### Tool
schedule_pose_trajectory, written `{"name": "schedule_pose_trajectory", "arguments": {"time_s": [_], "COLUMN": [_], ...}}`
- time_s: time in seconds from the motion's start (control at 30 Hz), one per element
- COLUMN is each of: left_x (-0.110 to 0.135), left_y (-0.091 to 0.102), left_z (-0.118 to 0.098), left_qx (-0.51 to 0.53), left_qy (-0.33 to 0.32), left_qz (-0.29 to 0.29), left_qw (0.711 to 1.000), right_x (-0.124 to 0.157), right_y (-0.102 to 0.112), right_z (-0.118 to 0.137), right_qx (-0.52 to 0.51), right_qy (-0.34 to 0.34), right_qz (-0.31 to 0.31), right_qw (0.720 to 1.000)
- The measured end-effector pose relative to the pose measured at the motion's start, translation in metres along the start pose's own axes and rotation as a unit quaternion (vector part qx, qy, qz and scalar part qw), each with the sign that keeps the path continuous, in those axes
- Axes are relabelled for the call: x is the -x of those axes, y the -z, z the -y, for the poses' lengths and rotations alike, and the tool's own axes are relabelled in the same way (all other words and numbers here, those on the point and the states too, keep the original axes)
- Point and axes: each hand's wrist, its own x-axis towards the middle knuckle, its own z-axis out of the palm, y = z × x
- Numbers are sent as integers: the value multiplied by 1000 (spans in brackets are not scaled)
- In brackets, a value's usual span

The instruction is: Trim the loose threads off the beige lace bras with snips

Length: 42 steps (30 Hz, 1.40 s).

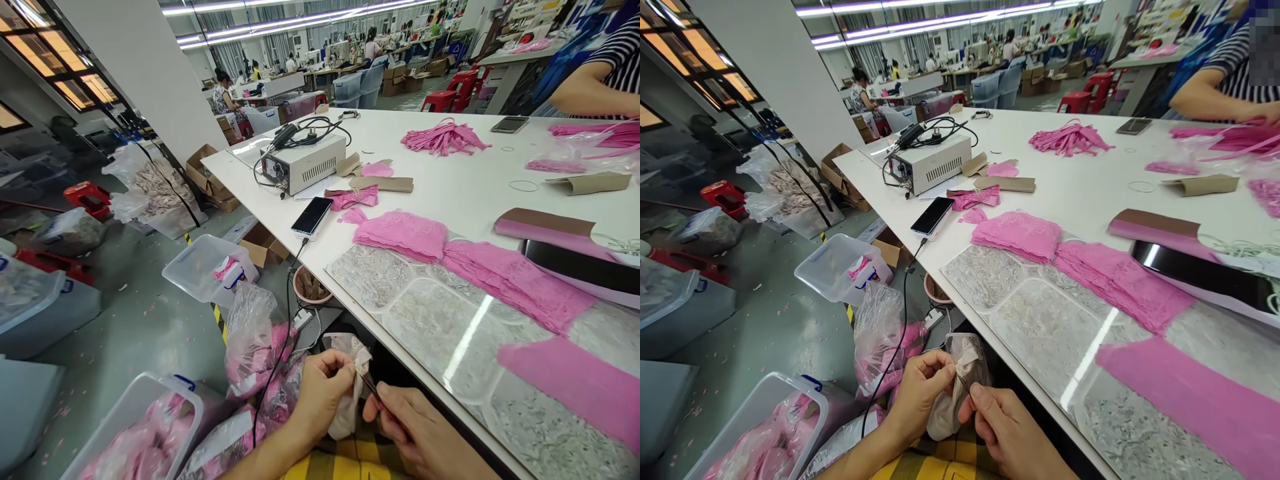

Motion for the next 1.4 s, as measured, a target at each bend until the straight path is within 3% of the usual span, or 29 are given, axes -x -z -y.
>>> {"name": "schedule_pose_trajectory", "arguments": {"time_s": [0.4,0.73,0.8,0.9,0.97,1.13,1.4], "left_x": [5,5,5,5,5,5,7], "left_y": [-4,-7,-7,-6,-6,-6,-7], "left_z": [-6,-7,-7,-5,-3,0,-3], "left_qx": [-71,-79,-72,-72,-78,-103,-105], "left_qy": [-43,-56,-45,-48,-64,-110,-106], "left_qz": [-13,-21,-16,-14,-17,-33,-32], "left_qw": [997,995,996,996,995,988,988], "right_x": [-3,-4,-2,-1,-1,-2,-1], "right_y": [-2,-3,-2,-1,-1,-2,-1], "right_z": [-5,-9,-8,-8,-8,-8,-9], "right_qx": [-18,50,119,238,281,298,319], "right_qy": [-27,48,108,222,258,246,261], "right_qz": [-25,-38,-46,-87,-108,-104,-122], "right_qw": [999,997,986,941,918,916,903]}}
